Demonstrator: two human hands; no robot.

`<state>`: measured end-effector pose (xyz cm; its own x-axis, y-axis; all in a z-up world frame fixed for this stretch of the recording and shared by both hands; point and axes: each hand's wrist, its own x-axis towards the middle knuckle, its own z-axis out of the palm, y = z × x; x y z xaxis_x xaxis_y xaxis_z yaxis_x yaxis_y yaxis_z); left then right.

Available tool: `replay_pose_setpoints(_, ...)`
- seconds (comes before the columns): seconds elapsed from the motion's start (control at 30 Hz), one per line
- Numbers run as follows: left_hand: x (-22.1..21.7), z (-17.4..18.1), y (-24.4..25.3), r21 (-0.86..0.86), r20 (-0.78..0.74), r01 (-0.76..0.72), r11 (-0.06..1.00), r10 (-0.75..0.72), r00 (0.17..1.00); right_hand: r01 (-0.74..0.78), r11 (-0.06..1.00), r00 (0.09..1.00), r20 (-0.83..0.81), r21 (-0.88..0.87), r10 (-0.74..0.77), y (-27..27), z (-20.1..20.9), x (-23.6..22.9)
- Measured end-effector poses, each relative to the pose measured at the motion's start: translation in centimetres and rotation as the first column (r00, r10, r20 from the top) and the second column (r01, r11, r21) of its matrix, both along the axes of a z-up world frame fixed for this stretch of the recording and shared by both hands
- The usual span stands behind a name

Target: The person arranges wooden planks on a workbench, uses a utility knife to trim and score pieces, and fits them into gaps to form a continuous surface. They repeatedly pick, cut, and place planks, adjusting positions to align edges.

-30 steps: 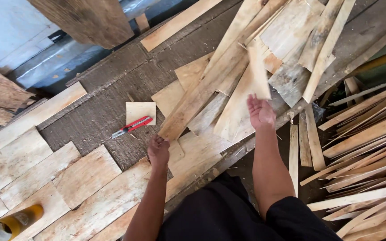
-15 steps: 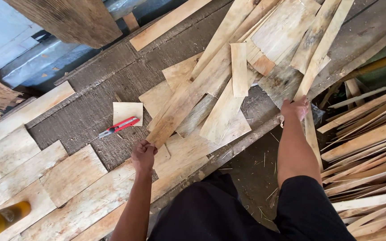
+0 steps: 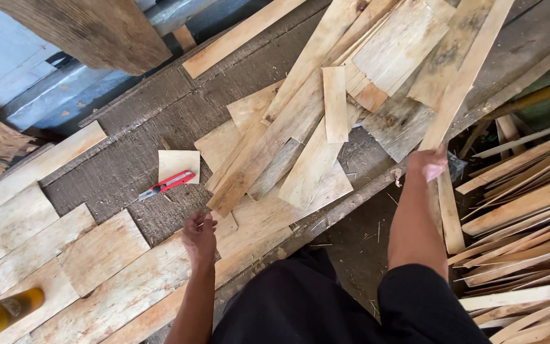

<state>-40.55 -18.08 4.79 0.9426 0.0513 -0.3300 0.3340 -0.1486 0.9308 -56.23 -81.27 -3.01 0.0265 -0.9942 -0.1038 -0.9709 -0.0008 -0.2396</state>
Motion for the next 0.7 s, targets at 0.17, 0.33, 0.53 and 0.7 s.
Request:
replay_pose_setpoints(0.17, 0.8, 4.5, -3.2, 0.128, 0.086, -0.024, 0.992, 0.013, 0.996, 0.143, 0.983, 0.535, 0.828, 0.111, -0.171, 10.2, 5.7, -0.7)
replay_pose_setpoints(0.33, 2.0, 9.1, -7.5, 0.093, 0.271, 0.111, 0.989, -0.132, 0.953, -0.122, 0.906, 0.293, 0.887, 0.405, -0.357, 19.0, 6.0, -2.4)
replay_pose_setpoints(0.53, 4.5, 10.1, -11.4, -0.228, 0.333, 0.337, 0.913, -0.252, 0.909, -0.698, 0.582, 0.206, 0.896, 0.417, -0.394, 27.3, 4.2, -4.5)
replay_pose_setpoints(0.7, 5.0, 13.6, -11.5, -0.565, 0.288, 0.288, 0.773, -0.142, 0.947, -0.704, 0.171, 0.639, 0.720, 0.689, -0.273, 33.0, 6.3, -3.2)
